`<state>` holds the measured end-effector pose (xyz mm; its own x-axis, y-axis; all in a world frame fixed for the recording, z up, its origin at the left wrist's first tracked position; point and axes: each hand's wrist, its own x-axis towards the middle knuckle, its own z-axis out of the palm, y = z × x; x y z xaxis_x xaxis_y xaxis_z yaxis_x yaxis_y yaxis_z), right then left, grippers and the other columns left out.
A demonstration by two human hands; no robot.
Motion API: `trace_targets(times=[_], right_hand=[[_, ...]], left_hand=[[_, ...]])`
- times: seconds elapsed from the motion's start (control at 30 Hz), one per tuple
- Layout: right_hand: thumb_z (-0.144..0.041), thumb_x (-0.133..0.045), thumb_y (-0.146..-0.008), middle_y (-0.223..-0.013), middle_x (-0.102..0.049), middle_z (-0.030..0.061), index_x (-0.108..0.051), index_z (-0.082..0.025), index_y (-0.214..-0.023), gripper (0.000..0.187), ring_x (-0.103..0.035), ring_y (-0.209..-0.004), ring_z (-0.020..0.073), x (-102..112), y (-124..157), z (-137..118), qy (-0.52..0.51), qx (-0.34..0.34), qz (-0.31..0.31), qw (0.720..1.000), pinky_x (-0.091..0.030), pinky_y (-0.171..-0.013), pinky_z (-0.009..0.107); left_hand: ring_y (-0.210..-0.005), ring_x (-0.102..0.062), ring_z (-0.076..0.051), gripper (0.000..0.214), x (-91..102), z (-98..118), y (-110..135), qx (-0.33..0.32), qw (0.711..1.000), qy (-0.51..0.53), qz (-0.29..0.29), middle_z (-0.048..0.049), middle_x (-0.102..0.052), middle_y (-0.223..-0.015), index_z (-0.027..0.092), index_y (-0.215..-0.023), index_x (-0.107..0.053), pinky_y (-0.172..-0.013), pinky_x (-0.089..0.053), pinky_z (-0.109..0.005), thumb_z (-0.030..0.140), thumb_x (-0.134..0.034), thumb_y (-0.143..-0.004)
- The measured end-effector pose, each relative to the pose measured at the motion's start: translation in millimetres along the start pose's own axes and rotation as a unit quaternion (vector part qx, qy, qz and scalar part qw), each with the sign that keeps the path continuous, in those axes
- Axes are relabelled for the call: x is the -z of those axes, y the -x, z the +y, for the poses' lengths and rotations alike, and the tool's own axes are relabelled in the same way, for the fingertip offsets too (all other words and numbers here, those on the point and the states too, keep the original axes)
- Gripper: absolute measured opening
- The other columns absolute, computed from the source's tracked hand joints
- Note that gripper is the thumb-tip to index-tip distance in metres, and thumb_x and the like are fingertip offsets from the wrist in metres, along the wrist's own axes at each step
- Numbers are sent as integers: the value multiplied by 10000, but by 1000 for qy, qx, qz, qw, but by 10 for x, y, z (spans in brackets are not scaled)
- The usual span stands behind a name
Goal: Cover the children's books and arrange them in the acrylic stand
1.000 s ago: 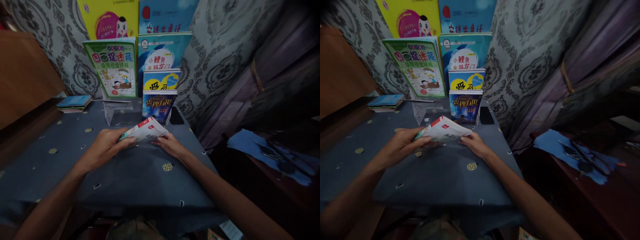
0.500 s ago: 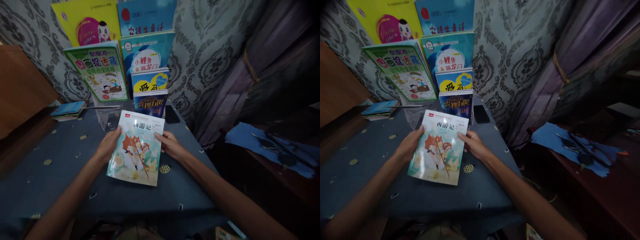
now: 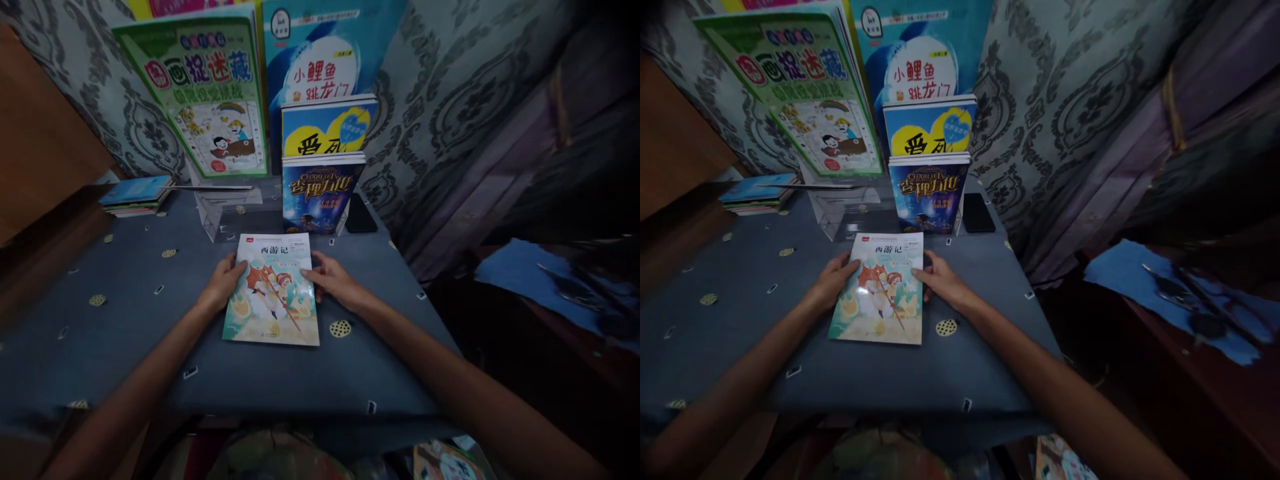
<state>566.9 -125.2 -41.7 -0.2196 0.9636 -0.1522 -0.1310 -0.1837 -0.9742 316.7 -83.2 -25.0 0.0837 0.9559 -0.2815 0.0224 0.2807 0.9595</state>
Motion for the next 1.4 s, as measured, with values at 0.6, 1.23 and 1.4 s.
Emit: trace_targets(times=[0.6, 1.23, 1.4], right_hand=[[-238, -555, -957, -1170, -723, 125, -706, -197, -1191, 282, -652, -1116, 285, -201, -144, -84, 550, 272, 54, 788, -518, -971, 438], [-268, -493, -989, -1482, -596, 135, -624, -173, -1361, 406, -512, -1421, 269, 134, -472, 97, 527, 223, 61, 818, -400, -1180, 527], [-214, -486, -969, -1496, -583, 133, -614, -162, -1370, 424, -490, -1439, 256, 199, -510, 121, 505, 233, 45, 830, -395, -1188, 516]], left_hand=[[-1317, -564, -298, 374, -93, 146, -131, -301, 673, -675, -20, -193, -575, -1447, 114, -1287, -602, -1114, -430, -450, 195, -346, -1026], [-1285, -604, -314, 379, -14, -55, -248, -370, 678, -636, 15, -200, -608, -1417, 109, -1301, -597, -1067, -489, -494, 201, -359, -1021], [-1350, -562, -328, 378, -77, 6, -117, -397, 646, -651, -42, -180, -626, -1401, 142, -1322, -619, -1175, -366, -581, 242, -382, -1045]])
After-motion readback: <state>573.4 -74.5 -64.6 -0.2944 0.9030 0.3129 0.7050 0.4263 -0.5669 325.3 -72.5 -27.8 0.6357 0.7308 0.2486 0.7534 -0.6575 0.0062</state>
